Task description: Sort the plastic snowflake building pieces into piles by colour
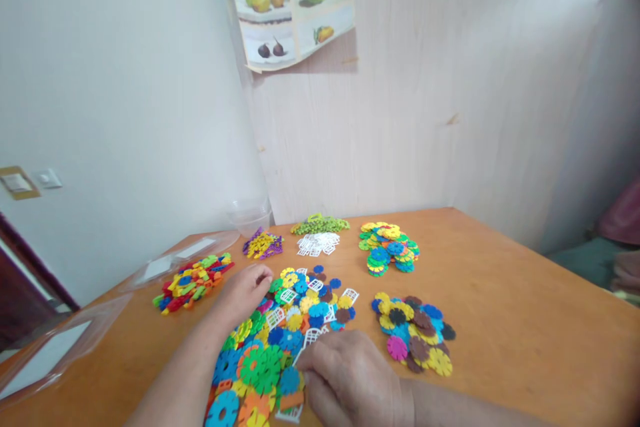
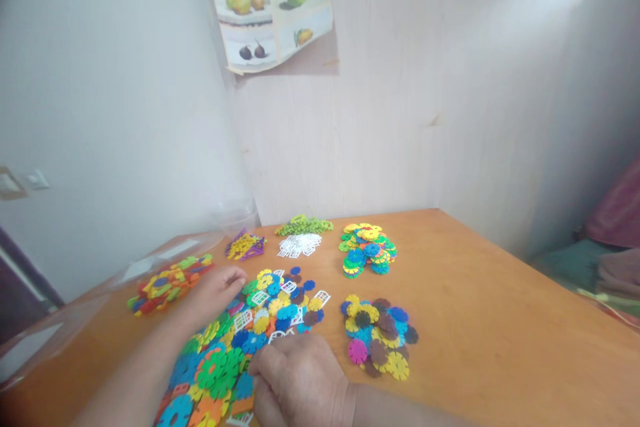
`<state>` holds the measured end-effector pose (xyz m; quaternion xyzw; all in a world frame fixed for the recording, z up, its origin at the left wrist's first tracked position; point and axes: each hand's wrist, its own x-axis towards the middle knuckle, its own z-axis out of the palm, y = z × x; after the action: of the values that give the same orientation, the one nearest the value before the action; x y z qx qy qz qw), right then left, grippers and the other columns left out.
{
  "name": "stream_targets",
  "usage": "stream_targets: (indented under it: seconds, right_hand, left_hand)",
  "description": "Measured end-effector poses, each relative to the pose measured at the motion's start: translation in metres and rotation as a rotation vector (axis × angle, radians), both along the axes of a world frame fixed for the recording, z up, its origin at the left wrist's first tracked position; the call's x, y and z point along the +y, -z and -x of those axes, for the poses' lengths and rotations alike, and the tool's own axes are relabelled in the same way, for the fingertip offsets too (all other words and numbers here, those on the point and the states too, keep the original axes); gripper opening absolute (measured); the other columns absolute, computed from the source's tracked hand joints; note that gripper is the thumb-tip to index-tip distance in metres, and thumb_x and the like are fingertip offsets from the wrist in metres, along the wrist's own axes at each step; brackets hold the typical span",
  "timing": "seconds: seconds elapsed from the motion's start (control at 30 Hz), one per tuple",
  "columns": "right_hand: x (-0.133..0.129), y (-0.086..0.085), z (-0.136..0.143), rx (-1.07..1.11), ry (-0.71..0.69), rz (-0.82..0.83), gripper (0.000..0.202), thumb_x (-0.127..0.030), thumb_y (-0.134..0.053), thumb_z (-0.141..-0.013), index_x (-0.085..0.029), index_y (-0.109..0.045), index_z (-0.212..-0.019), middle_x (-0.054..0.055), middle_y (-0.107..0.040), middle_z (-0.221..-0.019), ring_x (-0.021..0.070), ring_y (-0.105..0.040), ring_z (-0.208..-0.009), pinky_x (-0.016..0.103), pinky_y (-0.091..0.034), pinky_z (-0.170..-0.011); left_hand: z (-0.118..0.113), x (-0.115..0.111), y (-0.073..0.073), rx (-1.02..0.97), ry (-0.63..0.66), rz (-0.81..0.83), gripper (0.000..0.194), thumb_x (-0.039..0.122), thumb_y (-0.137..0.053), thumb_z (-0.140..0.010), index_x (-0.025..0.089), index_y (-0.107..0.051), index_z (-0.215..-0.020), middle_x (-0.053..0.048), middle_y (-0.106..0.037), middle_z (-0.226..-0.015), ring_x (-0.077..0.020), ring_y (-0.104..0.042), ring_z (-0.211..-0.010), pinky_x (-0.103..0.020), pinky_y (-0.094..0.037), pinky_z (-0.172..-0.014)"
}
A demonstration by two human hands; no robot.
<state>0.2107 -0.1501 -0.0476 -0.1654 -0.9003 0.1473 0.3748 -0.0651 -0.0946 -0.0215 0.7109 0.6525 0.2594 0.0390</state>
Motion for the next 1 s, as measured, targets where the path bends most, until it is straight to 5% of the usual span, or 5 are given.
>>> stream_targets:
  seconds: [0.4,0.67,1.0]
  right_hand:
    - [0.001,0.0,-0.002,-0.055,-0.056,0.028,0.016,-0.013,-0.049,-0.083,-0.021,-0.062,-0.087,0.003,-0.07,-0.074,0.0162,-0.065,-0.066,0.025,-0.043,-0.06]
    - [0.004,-0.004,-0.009,-0.069,0.118,0.158,0.019,-0.017,-0.049,-0.09,-0.022,-0.064,-0.101,0.005,-0.066,-0.088,0.0177,-0.061,-0.082,0.028,-0.044,-0.072]
    - [-0.01,-0.01,-0.003,-0.262,0.051,0.017,0.03,-0.044,-0.063,-0.085,-0.025,-0.066,-0.109,0.006,-0.061,-0.101,0.0245,-0.05,-0.096,0.04,-0.038,-0.086]
  left_hand:
    - [0.0,-0.003,0.001,-0.163,-0.062,-0.026,0.03,0.045,-0.05,-0.088,0.021,-0.065,-0.083,-0.003,-0.069,-0.083,-0.0199,-0.062,-0.08,-0.027,-0.042,-0.069]
    - [-0.002,0.0,0.007,-0.219,-0.037,0.015,0.031,0.045,-0.052,-0.087,0.02,-0.07,-0.094,-0.005,-0.073,-0.093,-0.0216,-0.065,-0.085,-0.03,-0.047,-0.075]
    - [-0.003,0.003,0.013,-0.336,0.013,0.067,0.031,0.047,-0.06,-0.078,0.02,-0.071,-0.09,-0.004,-0.072,-0.083,-0.0205,-0.064,-0.077,-0.029,-0.049,-0.07]
